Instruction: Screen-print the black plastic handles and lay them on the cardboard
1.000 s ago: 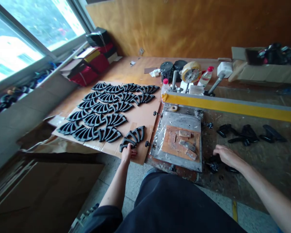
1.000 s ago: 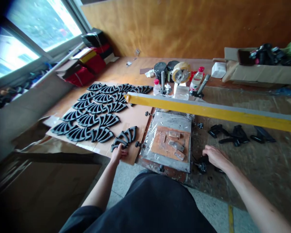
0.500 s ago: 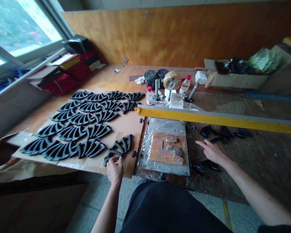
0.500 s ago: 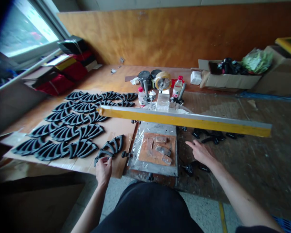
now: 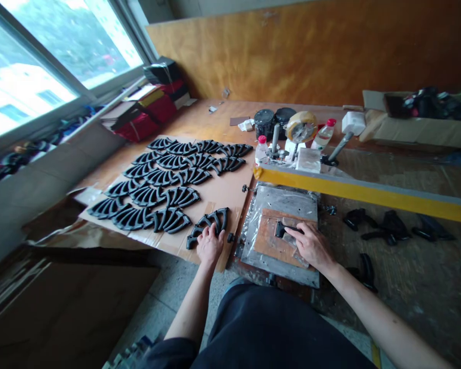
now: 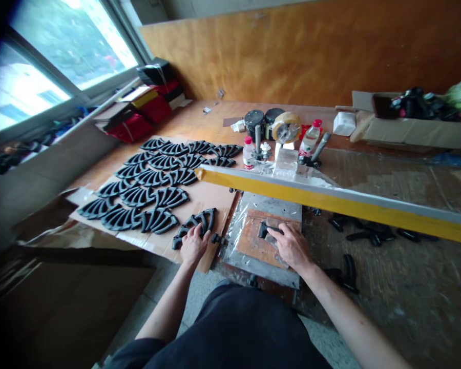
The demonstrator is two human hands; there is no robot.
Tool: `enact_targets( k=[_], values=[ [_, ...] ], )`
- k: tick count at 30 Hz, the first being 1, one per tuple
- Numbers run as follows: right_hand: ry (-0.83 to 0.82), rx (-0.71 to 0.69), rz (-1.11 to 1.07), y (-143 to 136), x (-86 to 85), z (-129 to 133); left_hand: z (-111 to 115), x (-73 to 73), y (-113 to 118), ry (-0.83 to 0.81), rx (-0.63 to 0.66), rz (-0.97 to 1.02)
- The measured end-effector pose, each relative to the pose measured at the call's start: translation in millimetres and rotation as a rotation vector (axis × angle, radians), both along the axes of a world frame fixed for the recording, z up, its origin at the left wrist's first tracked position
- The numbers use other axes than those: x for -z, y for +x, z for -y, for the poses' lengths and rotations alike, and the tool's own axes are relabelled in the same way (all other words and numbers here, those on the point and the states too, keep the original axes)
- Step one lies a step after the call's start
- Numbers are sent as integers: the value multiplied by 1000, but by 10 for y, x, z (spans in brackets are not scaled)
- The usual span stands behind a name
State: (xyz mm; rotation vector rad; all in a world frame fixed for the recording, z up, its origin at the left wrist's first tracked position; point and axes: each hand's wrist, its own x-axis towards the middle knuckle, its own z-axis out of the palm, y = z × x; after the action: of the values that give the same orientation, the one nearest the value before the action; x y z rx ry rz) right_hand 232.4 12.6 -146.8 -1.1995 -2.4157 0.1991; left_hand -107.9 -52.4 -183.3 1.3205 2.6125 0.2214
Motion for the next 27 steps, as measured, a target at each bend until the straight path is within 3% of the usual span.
enact_targets(
  k=[4, 7, 10, 13, 16, 22, 24, 27],
  values=[
    [14, -61, -46, -270, -218, -24, -98, -100, -32, -98, -24, 53],
    [-123, -179, -197, -790, -284, -84, -144, -120, -57, -96, -38, 62],
    [-347, -246, -218, -1489, -173, -198, -178, -115, -58, -81, -62, 49],
    [-623, -258, -81, -2144, 23, -314, -200, -113, -42, -60, -74, 8],
    [-731, -227, -12, -2551, 187, -353, -188, -119, -28, -71, -76, 3],
    [-803, -111, -90, -2628, 311, -324, -205, -164, -33, -61, -22, -38],
    [-843, -61, -205, -2601, 302, -408, -342, -215, -68, -13, 23, -84],
    [-856, 19, -340, -2622, 258, -658, -726, -314, -197, 42, 143, -108]
  ],
)
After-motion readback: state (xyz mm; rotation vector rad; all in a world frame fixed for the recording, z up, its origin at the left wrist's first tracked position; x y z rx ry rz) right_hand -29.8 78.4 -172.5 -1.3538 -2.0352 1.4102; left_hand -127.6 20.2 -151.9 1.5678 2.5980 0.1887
